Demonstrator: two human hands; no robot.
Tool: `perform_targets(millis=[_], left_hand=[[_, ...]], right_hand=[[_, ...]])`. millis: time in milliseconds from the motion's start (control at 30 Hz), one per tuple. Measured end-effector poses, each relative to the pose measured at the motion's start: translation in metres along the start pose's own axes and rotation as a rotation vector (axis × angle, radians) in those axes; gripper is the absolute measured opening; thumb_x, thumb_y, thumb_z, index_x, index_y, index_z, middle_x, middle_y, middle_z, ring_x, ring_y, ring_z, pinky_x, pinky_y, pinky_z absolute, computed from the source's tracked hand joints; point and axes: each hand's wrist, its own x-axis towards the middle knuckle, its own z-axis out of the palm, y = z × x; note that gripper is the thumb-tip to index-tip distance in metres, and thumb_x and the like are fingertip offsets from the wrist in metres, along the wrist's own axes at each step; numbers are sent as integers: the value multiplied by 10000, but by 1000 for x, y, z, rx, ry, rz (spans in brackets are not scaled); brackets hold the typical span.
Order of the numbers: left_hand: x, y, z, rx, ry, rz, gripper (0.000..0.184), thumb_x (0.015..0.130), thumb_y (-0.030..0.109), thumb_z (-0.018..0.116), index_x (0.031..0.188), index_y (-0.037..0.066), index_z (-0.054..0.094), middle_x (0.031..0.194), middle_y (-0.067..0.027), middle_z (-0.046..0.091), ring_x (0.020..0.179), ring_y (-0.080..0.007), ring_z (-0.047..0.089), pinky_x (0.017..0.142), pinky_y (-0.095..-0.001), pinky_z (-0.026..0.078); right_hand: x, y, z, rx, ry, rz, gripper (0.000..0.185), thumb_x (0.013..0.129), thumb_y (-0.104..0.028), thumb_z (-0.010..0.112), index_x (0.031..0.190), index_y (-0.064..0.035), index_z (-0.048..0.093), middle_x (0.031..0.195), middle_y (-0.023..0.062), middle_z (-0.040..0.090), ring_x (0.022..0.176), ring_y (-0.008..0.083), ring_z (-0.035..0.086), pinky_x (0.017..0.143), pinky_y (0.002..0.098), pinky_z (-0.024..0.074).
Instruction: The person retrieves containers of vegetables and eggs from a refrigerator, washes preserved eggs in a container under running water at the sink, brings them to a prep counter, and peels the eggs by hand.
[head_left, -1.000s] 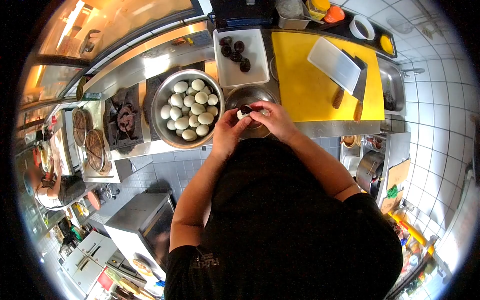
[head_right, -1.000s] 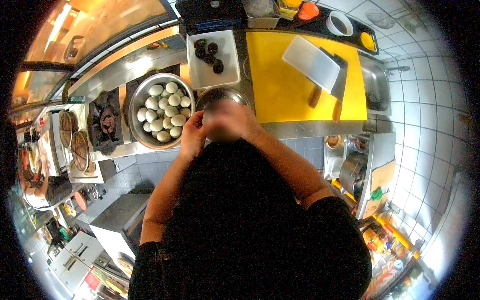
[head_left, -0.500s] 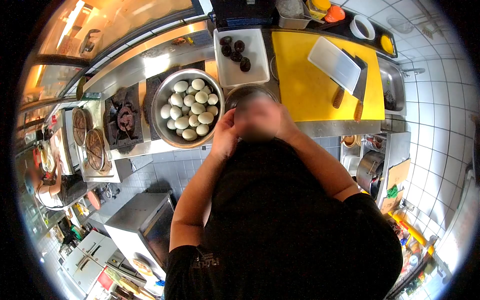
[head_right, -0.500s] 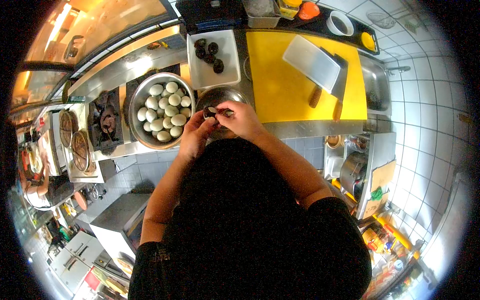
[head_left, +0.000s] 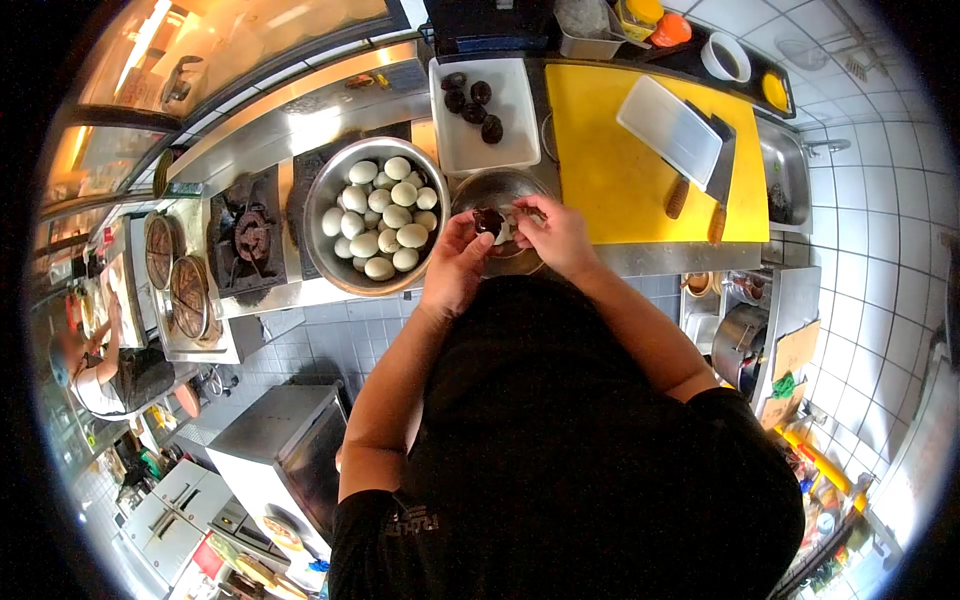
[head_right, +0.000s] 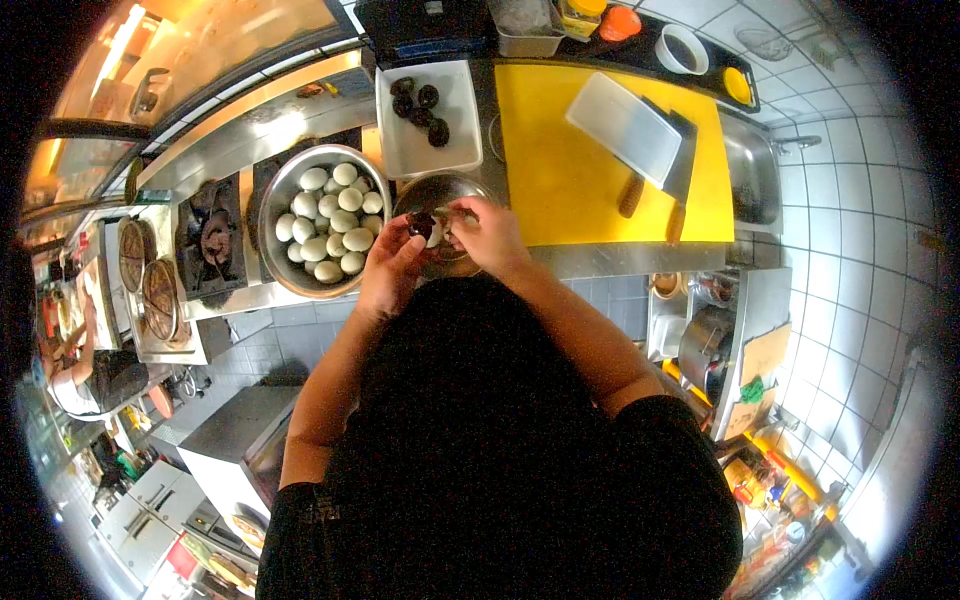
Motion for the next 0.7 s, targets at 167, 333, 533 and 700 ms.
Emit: perform_targets(millis=[167,333,533,700], left_hand=[[2,-4,-5,15,11,18,375,950,-38,612,1297,22,485,1243,-121,609,1133,-210,600,994,-350,501],[2,-6,-6,99,1,30,405,960,-27,603,1339,20,469,1255,-126,602,1136,-240,605,984,-391,528],[4,-10,-12,143,-34,47,387,948,-40,615,1307,8,479,1236,-137,619,1111,-246,623,973,-396,538],[4,-7,-11,141,-43,23,349,950,-27,621,1272,12,492,1218,-135,628,1094,-240,632,951,-385,544]], right_hand=[[-14,-26,5,-13,-78,13,362,938,-237,721,1197,4,648,798,80,730,660,129,700,598,266,560],[-13,-29,5,-31,-117,11,293,920,-202,718,1106,22,680,756,78,722,651,115,687,600,256,542],[-11,-22,9,-14,-90,8,205,910,-134,677,1030,32,687,735,85,719,638,105,676,597,258,534],[-11,-23,9,2,-91,8,178,916,-104,661,1011,46,680,743,90,719,671,118,698,613,258,551]])
